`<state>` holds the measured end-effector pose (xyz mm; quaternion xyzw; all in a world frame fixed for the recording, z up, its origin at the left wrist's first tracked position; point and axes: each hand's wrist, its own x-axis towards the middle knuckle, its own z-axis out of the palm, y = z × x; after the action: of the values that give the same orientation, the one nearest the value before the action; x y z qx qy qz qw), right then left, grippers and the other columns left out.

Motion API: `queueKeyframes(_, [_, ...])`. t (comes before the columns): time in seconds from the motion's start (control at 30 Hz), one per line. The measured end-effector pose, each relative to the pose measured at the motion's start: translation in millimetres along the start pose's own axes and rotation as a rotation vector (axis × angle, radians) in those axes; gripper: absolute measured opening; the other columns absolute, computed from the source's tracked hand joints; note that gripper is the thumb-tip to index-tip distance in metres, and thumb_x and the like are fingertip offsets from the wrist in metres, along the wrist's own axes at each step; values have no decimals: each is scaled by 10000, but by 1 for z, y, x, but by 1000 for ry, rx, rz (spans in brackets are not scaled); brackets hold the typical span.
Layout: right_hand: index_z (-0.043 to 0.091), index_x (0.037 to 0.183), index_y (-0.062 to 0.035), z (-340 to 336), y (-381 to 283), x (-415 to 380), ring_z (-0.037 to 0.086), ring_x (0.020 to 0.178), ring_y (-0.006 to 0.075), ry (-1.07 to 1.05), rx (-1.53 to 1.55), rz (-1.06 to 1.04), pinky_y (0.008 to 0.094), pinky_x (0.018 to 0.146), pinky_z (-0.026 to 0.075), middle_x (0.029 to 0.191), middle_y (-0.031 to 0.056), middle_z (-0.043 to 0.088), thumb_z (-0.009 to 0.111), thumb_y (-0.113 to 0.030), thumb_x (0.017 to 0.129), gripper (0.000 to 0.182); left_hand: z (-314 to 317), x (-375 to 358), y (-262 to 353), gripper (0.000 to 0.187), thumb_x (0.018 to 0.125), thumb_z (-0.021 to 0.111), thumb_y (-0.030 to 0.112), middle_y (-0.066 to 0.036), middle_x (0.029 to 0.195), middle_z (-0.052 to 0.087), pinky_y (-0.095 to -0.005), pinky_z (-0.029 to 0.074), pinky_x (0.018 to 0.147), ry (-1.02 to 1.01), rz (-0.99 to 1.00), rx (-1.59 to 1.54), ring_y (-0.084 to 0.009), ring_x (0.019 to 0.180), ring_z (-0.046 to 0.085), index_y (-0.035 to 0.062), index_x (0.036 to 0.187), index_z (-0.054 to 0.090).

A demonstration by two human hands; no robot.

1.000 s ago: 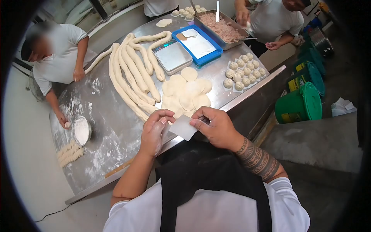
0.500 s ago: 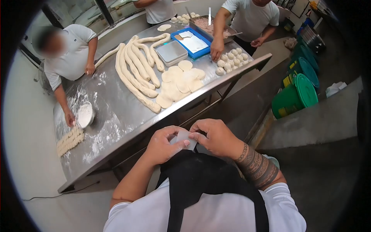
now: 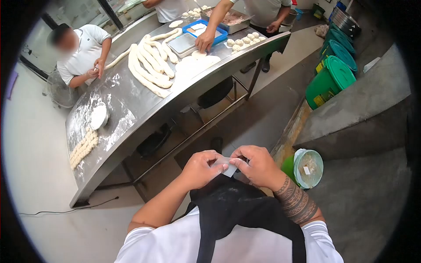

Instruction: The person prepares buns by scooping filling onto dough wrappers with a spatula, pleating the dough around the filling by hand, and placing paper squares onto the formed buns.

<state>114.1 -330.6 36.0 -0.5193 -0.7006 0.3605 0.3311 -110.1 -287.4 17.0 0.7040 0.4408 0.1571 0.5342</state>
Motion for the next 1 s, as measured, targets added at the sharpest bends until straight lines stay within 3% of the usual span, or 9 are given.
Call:
queueKeyframes(0.37, [697,932,-9,-14,-11,42,682,826,368,-48,-97,-83,414,751,537,874,169,701,707,-150,914,143,-30,25,10,171,851,800,156,-23,830,645,-282,444,662,25,118,-29,-106,721,552,27,959,766])
queueKeyframes(0.47, [696,931,-15,-22,-12,70,679,825,371,-68,-86,-96,415,747,536,871,169,697,708,-143,911,130,-46,40,11,205,869,795,211,-74,814,646,-316,475,663,25,62,-55,-171,698,580,38,976,774])
queueKeyframes(0.87, [691,965,-17,-36,9,193,671,838,369,-155,-84,-128,444,755,533,891,172,688,715,-172,901,170,-122,126,3,223,880,794,223,-75,821,671,-310,480,666,45,16,-113,-166,690,570,27,985,772])
queueKeyframes(0.97, [703,1011,-14,-53,12,232,684,832,326,-127,-20,-15,414,758,544,900,172,692,738,-183,899,206,-150,147,1,219,889,782,218,-88,817,681,-314,485,675,142,-13,-39,-171,695,582,22,984,767])
queueKeyframes(1.0, [711,1055,-11,-62,21,248,694,839,279,-112,3,36,387,776,552,917,170,702,750,-196,901,243,-156,155,-13,195,896,773,199,-72,810,699,-317,491,685,173,3,-90,-143,716,591,18,966,768])
